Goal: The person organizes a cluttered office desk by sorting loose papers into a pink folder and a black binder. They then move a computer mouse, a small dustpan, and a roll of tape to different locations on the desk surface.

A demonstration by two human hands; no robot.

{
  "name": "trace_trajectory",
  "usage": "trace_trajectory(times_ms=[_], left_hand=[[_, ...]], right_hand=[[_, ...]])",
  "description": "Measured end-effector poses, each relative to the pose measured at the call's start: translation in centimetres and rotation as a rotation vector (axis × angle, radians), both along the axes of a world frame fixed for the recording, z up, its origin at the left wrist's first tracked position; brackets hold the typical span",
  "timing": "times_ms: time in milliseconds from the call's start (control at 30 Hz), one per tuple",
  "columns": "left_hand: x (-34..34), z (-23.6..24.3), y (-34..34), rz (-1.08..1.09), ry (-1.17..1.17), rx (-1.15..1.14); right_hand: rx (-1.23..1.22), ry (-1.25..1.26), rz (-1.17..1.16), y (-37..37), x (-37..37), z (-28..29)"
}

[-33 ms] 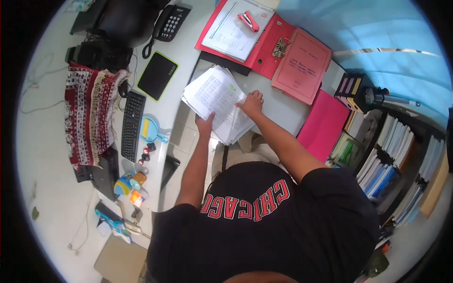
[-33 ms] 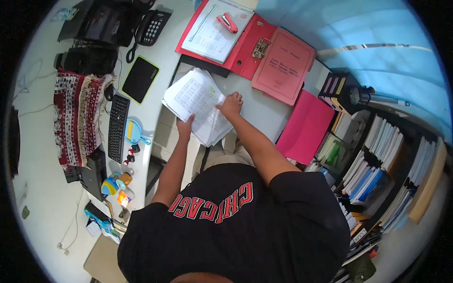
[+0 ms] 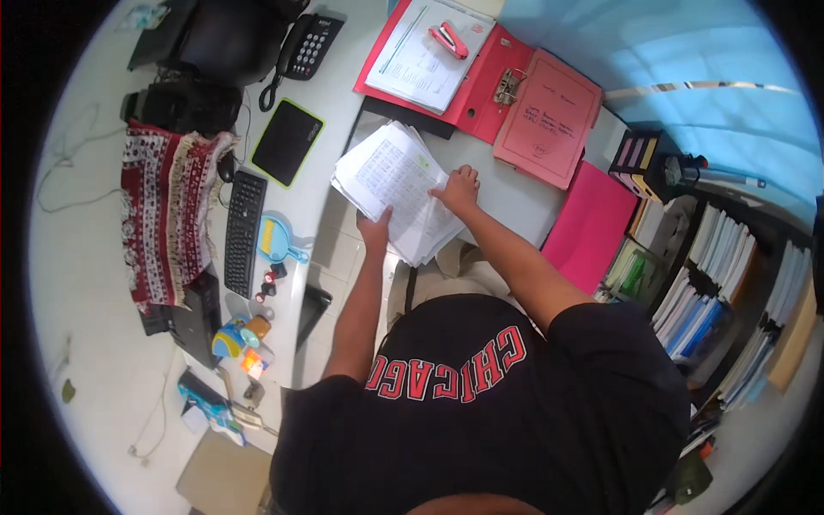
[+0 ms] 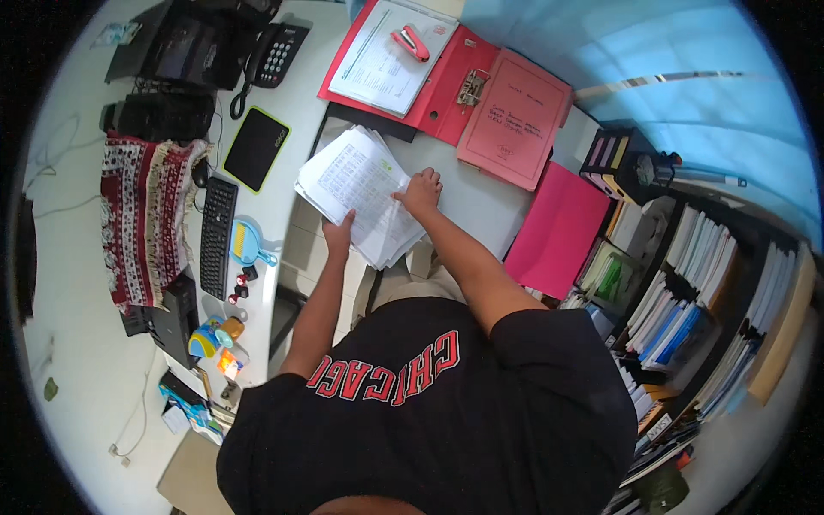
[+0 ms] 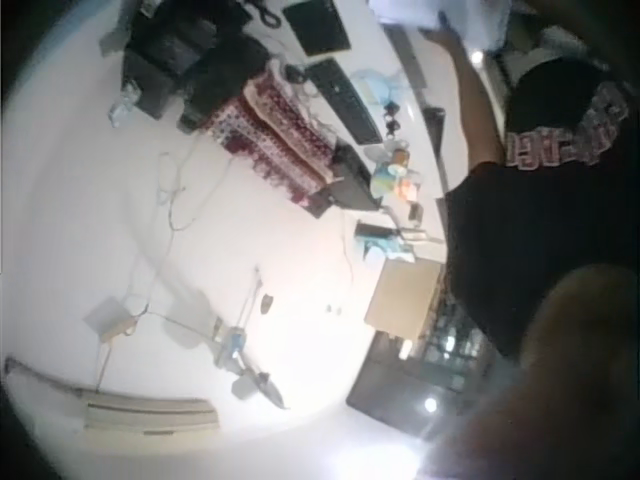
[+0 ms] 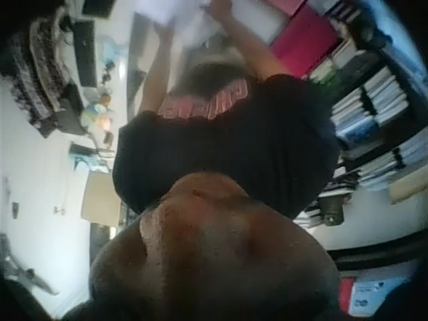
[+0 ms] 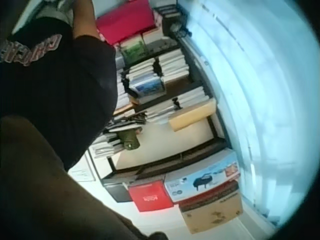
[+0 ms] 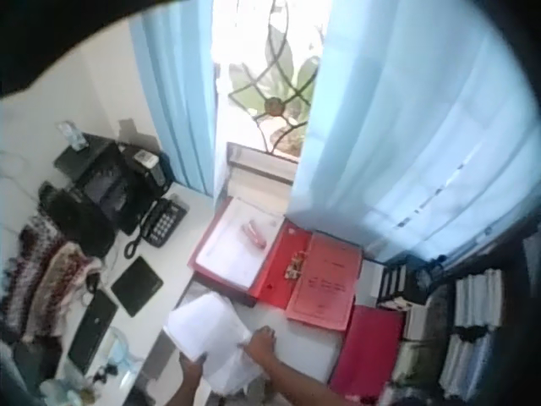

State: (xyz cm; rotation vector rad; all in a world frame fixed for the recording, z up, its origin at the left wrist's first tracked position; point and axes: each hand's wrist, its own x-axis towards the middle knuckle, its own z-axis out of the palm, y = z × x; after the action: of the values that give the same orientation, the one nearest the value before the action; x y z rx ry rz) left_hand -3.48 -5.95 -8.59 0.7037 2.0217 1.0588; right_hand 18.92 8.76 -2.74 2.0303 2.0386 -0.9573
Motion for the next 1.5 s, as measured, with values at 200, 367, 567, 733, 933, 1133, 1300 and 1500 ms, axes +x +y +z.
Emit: trace_trajectory(times_ms=[200,367,567,733,933,1133,1300,1500], left_hand=[[3.1,9.2,-0.3,0.021,0.1,0.098],[5.1,21.4,-0.4,-0.133,0.27,0.046],[1.1,26.8,-1.3,-0.339,0.481,0.221],[0.3,29.5,2.2,-0.315,0.194,0.149],[4.9,33.0,8.6,-0.399,-0.143,0.111],[13.0,36.7,16.4,-1.031,0.153,0.316],[19.5,44.3,22.0,-1.366,0.43,0.844],[20.6,36.9,28.1,-1.322,0.264,0.622]], right_hand=[[-0.043,0.391,-0.059,0.2,1.1,-0.2],[-0.659,1.187,-0.047,1.6,0.4,-2.1],[-0.934,1.579,0.145,2.5,-1.6,2.6],[-0.935,1.732,-0.015,3.1,2.6,6.8],[-0.781,1.803,-0.071,4.4,11.1,11.0],[-0.538,1.561,-0.191,5.2,21.4,9.6],[-0.15,1.944,-0.38,4.6,27.6,15.6],[0.061,1.754,-0.572,4.6,30.5,20.4]])
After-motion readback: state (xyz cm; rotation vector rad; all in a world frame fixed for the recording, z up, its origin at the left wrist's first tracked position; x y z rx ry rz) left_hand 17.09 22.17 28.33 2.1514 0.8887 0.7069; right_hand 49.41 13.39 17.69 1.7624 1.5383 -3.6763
